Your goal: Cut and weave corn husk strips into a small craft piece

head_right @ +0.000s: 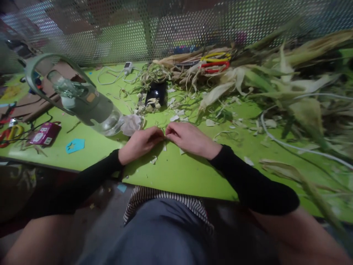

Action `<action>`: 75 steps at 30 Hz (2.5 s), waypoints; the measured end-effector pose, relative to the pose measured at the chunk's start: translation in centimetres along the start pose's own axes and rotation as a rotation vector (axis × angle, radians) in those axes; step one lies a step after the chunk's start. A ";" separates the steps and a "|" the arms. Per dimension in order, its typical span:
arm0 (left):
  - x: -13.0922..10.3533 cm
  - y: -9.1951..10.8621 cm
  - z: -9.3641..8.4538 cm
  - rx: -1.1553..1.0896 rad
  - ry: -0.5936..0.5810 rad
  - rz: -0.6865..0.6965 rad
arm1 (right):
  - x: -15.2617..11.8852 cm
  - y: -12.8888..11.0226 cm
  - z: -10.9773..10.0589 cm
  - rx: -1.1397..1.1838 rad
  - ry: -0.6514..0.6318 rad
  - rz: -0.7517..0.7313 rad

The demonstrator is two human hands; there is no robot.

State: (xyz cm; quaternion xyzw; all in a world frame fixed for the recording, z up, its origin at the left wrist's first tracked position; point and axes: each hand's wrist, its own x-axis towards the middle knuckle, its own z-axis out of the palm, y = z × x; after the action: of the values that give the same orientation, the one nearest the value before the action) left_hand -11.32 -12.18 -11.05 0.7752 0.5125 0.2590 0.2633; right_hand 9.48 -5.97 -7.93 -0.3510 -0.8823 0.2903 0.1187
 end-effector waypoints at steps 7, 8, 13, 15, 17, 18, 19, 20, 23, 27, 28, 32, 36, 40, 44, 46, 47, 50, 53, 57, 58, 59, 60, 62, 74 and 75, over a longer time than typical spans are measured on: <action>1.4 1.0 -0.1 -0.029 0.000 -0.099 | 0.2 0.5 -0.3 0.078 0.020 -0.019; 1.4 1.2 0.1 0.003 -0.001 -0.110 | 0.3 0.6 -0.3 0.093 0.013 -0.023; 1.5 1.9 0.5 0.063 0.016 -0.177 | 0.2 0.6 -1.1 0.114 0.183 -0.021; 1.5 1.9 0.5 0.030 0.021 -0.182 | -0.1 0.4 -1.8 0.046 0.380 -0.011; 1.5 1.9 0.4 0.005 0.028 -0.193 | -0.4 0.2 -2.5 0.008 0.400 -0.012; 1.5 1.9 0.4 0.005 0.034 -0.201 | -0.5 0.2 -2.6 0.007 0.305 -0.009; 1.4 1.9 0.4 0.010 0.041 -0.209 | -0.6 0.1 -2.7 0.006 0.172 0.002; 1.4 2.0 0.5 0.018 0.047 -0.214 | -0.6 0.1 -2.5 -0.005 0.041 0.021; 1.4 2.2 0.6 0.047 0.061 -0.223 | -0.2 0.2 -1.6 -0.034 -0.101 0.090; 1.3 2.6 0.8 0.076 0.065 -0.250 | 0.2 0.4 -0.5 0.104 -0.017 0.116; 1.2 2.7 0.8 0.081 0.067 -0.258 | 0.2 0.5 -0.4 0.132 -0.012 0.119; 1.3 2.9 0.6 0.083 0.069 -0.276 | 0.1 0.5 -0.5 0.129 0.007 0.130; 1.3 2.9 0.6 0.068 0.080 -0.296 | -0.1 0.3 -1.0 0.071 -0.008 0.124; 1.4 3.0 1.0 0.123 0.111 -0.295 | -0.1 0.3 -1.1 -0.039 0.003 -0.028; 1.5 3.2 1.4 0.198 0.111 -0.308 | 0.2 0.8 -0.7 -0.118 0.058 -0.277; 1.6 3.3 1.5 0.212 0.107 -0.325 | 0.2 1.0 -0.6 -0.111 0.069 -0.332; 1.6 3.4 1.5 0.219 0.107 -0.332 | 0.2 1.1 -0.6 -0.106 0.066 -0.341; 1.8 3.5 1.4 0.253 0.096 -0.348 | 0.0 1.1 -0.7 -0.092 0.047 -0.327; 1.9 3.5 1.3 0.287 0.073 -0.362 | -0.1 1.1 -0.7 -0.072 0.036 -0.308; 1.9 3.3 1.4 0.306 0.073 -0.339 | 0.1 1.2 -0.5 -0.027 0.031 -0.330; 1.8 3.2 1.4 0.307 0.074 -0.330 | 0.2 1.2 -0.3 -0.020 0.027 -0.323; 1.8 3.1 1.4 0.306 0.074 -0.322 | 0.3 1.2 -0.2 -0.018 0.019 -0.299; 1.8 3.0 1.4 0.302 0.074 -0.314 | 0.4 1.2 -0.1 -0.020 0.009 -0.260; 1.6 3.0 1.3 0.284 0.079 -0.301 | 0.6 1.2 0.2 -0.029 -0.011 -0.160; 1.2 2.5 0.5 0.127 0.082 -0.265 | 0.6 0.8 0.8 0.169 0.053 0.006; 1.2 2.4 0.5 0.130 0.079 -0.259 | 0.5 0.9 0.9 0.199 0.062 0.021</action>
State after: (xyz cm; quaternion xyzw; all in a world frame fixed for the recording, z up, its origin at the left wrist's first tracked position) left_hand -8.98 -11.99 -9.67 0.7073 0.6337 0.2197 0.2235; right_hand 9.22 -5.47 -9.12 -0.3555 -0.8413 0.3668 0.1771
